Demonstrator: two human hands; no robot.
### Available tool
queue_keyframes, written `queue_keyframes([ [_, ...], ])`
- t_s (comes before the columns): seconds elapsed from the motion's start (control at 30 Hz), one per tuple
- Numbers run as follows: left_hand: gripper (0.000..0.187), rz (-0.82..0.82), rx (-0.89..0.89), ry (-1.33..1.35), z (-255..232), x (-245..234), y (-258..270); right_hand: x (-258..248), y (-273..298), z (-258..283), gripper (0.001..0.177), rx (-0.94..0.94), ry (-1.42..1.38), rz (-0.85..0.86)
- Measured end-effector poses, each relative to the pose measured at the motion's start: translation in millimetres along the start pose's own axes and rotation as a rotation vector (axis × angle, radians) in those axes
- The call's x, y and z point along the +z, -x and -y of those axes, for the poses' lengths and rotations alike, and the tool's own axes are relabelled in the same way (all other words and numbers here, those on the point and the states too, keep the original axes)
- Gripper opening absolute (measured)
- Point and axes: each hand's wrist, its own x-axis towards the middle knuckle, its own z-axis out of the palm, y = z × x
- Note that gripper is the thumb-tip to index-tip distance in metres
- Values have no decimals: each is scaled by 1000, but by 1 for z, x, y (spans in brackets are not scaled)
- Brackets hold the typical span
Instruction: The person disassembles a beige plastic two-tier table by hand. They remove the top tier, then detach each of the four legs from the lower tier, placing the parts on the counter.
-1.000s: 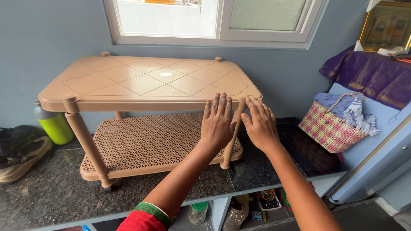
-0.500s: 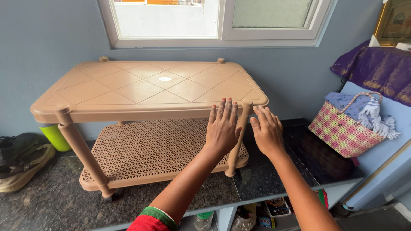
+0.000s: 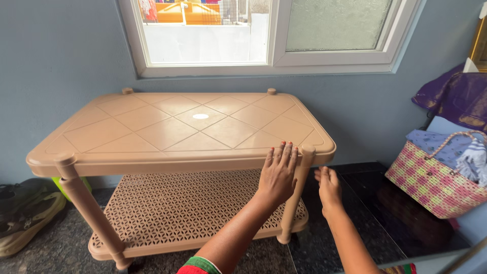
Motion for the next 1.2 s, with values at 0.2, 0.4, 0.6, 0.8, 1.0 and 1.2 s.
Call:
queue_keyframes([
  [0.2, 90, -2, 76, -118, 5, 11, -17, 15, -27, -38, 82, -117, -401, 333],
  [0.4, 89, -30, 142, -154, 11, 22, -22, 29, -50, -65, 87, -74, -616, 294],
  [0.6, 89, -114, 175, -202, 16, 43, -29, 26, -55, -72, 87, -100, -651, 355],
  [0.8, 89, -200, 193, -270, 19, 56, -39, 46, -50, -59, 88, 40, -662, 141],
  [1.0, 97, -108, 227, -290, 27, 58, -47, 58, -41, -31, 94, 15, -526, 117],
  [1.2, 94, -121, 238, -265, 28, 55, -49, 61, -40, -22, 94, -21, -583, 105],
])
